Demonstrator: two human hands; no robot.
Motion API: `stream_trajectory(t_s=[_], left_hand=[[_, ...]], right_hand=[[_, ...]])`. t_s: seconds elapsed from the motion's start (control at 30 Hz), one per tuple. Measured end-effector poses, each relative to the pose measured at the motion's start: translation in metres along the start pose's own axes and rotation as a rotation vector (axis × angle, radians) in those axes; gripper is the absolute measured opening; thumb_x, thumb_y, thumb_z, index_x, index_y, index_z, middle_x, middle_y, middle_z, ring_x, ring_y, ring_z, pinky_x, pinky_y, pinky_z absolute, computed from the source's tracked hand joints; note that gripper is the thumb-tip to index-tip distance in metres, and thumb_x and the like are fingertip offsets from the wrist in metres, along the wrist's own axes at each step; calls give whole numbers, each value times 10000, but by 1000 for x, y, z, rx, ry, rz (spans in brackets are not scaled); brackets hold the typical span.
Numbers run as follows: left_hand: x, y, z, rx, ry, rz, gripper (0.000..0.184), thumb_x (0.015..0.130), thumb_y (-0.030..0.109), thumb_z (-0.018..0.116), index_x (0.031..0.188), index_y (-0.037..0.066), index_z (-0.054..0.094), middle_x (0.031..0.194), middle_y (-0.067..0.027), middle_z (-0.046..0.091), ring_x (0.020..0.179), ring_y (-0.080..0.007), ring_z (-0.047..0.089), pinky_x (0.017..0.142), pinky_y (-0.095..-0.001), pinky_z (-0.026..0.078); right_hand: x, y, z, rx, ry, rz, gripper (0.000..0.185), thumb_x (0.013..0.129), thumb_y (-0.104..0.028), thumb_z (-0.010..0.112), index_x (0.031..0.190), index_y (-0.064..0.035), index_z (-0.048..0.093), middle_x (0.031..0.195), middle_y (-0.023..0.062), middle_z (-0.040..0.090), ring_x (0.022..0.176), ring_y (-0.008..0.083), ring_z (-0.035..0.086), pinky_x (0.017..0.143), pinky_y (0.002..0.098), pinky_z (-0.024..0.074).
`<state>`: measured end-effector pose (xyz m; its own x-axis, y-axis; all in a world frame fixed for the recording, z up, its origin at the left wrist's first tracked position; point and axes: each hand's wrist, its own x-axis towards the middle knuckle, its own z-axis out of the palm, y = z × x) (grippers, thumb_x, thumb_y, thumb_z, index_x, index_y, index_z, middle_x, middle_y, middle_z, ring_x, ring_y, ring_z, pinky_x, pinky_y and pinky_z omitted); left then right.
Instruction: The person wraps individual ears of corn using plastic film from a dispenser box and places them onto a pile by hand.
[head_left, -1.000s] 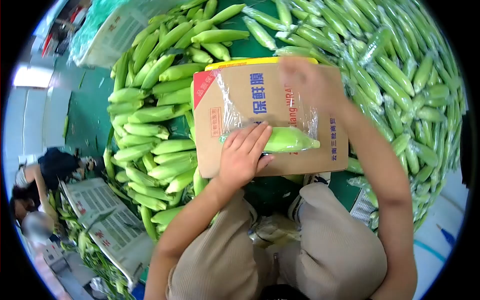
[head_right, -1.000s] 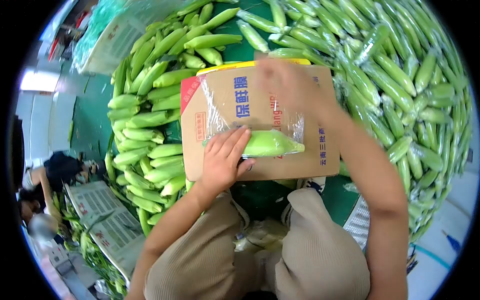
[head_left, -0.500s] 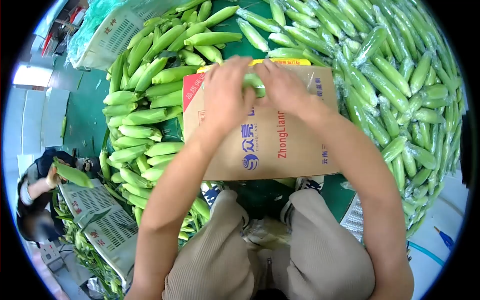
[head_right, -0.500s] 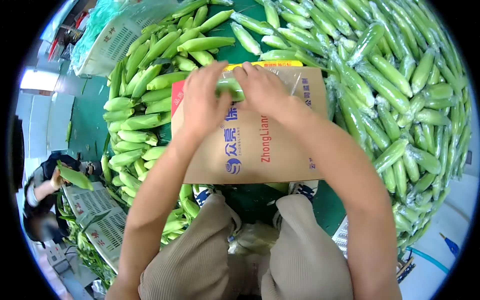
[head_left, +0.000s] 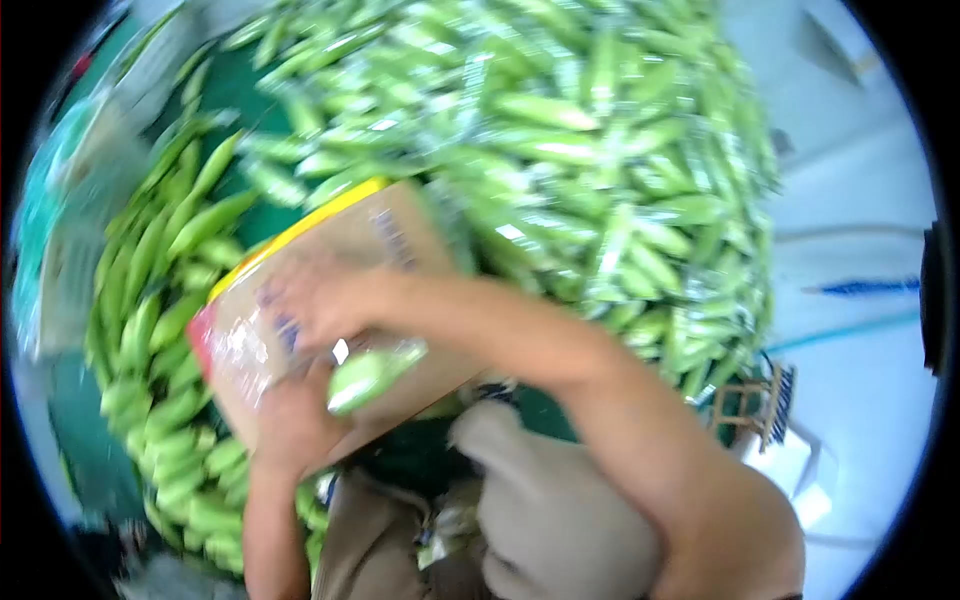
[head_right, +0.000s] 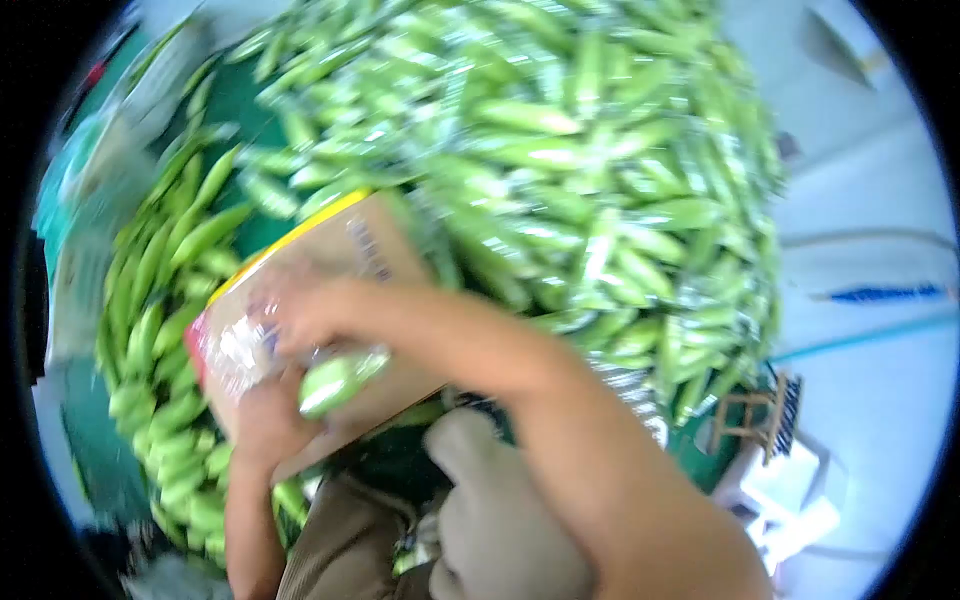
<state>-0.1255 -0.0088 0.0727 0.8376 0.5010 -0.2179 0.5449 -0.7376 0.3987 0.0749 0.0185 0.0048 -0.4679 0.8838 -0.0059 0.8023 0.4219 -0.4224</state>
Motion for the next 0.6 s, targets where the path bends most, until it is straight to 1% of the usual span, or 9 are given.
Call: stream_trajectory(t_s=[0.03,0.1,0.23,0.33,0.4,0.47,0.5,0.53,0.6], left_hand=[[0,8,-6,-4,-2,30,558,703,306,815,1127,6,612,978,-236,718,925,-429,697,809,-515,550],[0,9,-10,-26,-169,-5,559,676,242,781,1155,4,620,886,-238,714,843,-468,682,765,-522,548],[-23,-2,21,-104,-429,10,656,635,291,824,1215,44,643,1026,-257,711,1001,-435,674,852,-518,535],[-41,34,48,-238,-1165,-34,611,789,326,779,1353,142,634,1235,-209,697,1171,-385,648,1012,-457,516],[-56,21,84,-439,-1221,58,606,816,235,760,1389,116,603,1303,-195,652,1167,-354,642,974,-426,527],[-76,-3,105,-589,-1105,162,608,842,145,741,1424,91,572,1371,-181,608,1163,-322,637,936,-395,538],[-86,-15,112,-637,-1037,203,612,856,100,732,1442,79,557,1405,-174,585,1161,-307,635,917,-380,543],[-94,-23,113,-671,-978,230,618,869,55,722,1460,66,541,1439,-167,563,1159,-291,632,898,-364,549],[-103,-34,102,-713,-878,219,635,896,-35,703,1496,41,510,1507,-153,518,1155,-260,627,860,-333,559]], right_hand=[[-3,9,30,-91,-5,-64,733,920,-640,574,1519,-220,516,1678,39,332,1578,299,194,1231,673,63],[-15,2,24,-98,34,-71,813,903,-734,537,1551,-247,474,1702,-2,283,1597,280,133,1238,663,12],[-9,3,27,-168,-24,-44,831,908,-743,508,1581,-262,425,1712,-16,255,1603,269,93,1241,653,-16],[-7,4,29,-124,-91,-40,871,908,-739,491,1617,-252,355,1730,0,192,1610,258,31,1245,638,-51],[-8,-3,60,-219,140,-45,803,901,-680,565,1543,-206,480,1692,86,284,1589,276,145,1231,649,136],[-17,-47,59,116,-263,-190,689,870,-609,666,1362,-129,624,1497,158,533,1432,352,438,1100,623,370],[-77,-86,-5,377,-286,-153,652,803,-577,762,1182,-55,669,1194,176,687,1145,385,637,929,569,483],[-106,-101,12,576,-345,-125,779,737,-621,801,1216,-31,634,1065,206,707,1030,405,677,901,519,520],[-150,-111,104,604,-672,-182,788,702,-518,874,1278,-76,568,1071,228,689,1055,390,663,865,453,532]])
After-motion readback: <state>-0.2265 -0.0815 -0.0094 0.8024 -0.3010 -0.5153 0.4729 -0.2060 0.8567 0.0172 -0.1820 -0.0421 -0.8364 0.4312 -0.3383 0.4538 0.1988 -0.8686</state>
